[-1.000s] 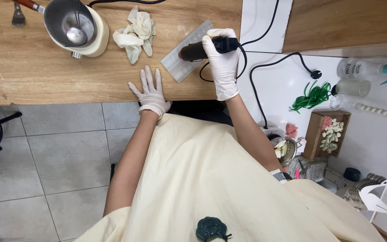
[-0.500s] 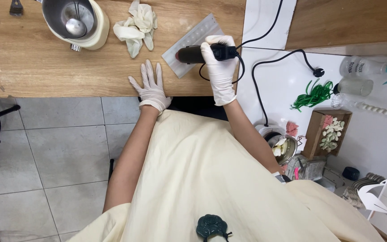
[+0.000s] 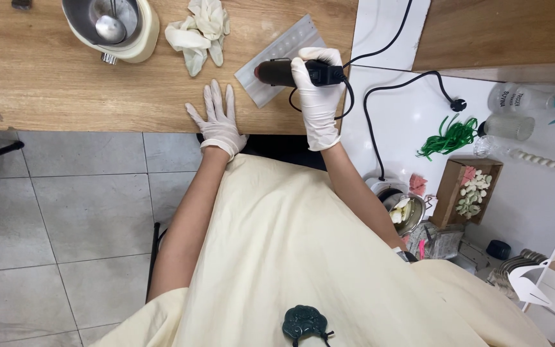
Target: Cleaning and preparing a silicone candle mold using a heat gun and wipes.
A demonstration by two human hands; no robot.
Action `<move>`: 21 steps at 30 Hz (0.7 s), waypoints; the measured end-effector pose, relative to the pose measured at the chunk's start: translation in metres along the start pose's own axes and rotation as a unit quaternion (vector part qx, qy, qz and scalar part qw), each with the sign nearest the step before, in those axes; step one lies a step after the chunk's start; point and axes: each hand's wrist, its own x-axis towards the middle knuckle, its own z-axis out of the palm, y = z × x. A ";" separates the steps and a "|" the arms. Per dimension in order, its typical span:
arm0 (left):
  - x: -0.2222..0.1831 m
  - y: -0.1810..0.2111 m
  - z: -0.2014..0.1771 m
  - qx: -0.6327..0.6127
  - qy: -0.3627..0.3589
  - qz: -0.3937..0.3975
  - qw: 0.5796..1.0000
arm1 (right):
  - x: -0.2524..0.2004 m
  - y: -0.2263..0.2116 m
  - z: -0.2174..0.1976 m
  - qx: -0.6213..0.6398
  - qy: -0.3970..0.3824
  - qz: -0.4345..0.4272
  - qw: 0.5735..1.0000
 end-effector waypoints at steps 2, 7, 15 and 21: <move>0.002 0.000 0.003 0.004 0.003 -0.002 1.000 | -0.008 -0.002 0.008 0.006 -0.011 -0.001 1.000; 0.005 0.001 0.005 0.014 -0.003 -0.007 1.000 | -0.016 -0.009 0.019 -0.001 -0.055 -0.013 0.998; 0.003 0.000 0.005 0.009 0.007 -0.001 1.000 | -0.001 -0.007 0.016 0.008 -0.006 -0.006 1.000; 0.003 0.001 -0.001 0.011 -0.019 -0.007 1.000 | -0.009 -0.017 0.037 -0.009 -0.049 -0.061 0.997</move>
